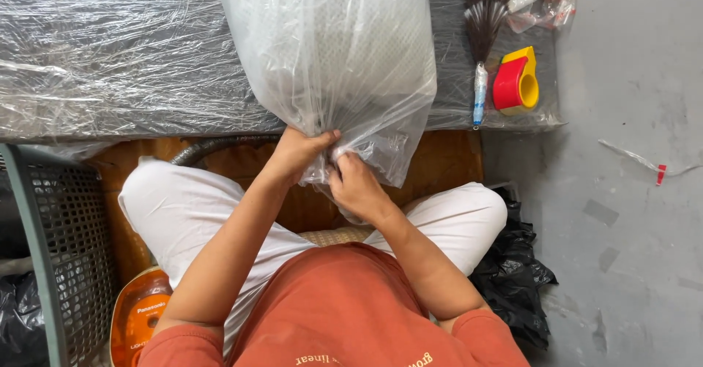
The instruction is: The person sits on the floor and packs a white item into a clear plastic bag. They smooth the bag, tie the top, and then use a roll of tape to seal the package.
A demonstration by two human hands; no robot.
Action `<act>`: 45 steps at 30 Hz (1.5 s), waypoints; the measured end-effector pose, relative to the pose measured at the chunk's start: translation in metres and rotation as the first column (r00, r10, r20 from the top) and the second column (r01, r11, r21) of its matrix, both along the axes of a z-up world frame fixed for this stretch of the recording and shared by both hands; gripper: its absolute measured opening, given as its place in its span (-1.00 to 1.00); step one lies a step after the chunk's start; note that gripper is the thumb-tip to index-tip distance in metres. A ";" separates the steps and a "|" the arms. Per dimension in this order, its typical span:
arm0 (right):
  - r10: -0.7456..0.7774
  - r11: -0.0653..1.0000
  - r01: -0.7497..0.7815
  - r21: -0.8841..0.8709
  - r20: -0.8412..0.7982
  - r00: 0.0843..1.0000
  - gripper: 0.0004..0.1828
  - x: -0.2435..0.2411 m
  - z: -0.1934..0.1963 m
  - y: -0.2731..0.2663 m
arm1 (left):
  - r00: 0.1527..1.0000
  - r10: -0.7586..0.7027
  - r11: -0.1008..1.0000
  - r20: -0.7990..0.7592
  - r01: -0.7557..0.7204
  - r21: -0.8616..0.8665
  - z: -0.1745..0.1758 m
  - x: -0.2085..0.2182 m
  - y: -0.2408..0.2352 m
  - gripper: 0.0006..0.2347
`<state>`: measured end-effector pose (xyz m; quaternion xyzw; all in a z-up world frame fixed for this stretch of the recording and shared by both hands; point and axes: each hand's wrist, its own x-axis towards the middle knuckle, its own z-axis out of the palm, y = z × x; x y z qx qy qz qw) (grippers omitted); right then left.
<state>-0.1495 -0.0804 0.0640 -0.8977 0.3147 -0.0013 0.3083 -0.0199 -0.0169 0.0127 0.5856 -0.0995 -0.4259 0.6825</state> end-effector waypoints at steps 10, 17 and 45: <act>-0.633 0.773 0.534 0.342 0.367 0.682 -0.26 -0.073 -0.055 -0.117 | 0.997 0.077 0.997 -0.025 -0.077 -0.009 -0.038 -0.004 -0.009 -0.40; -0.631 0.077 0.217 0.973 -0.121 0.767 -0.10 0.005 -0.032 -0.098 | 0.998 0.057 0.998 -0.026 -0.058 -0.036 -0.017 -0.004 -0.002 -0.41; -0.567 0.387 0.268 0.882 -0.002 0.824 -0.44 -0.002 -0.083 -0.074 | 0.998 0.059 0.997 0.004 -0.059 -0.050 -0.015 0.002 -0.008 -0.31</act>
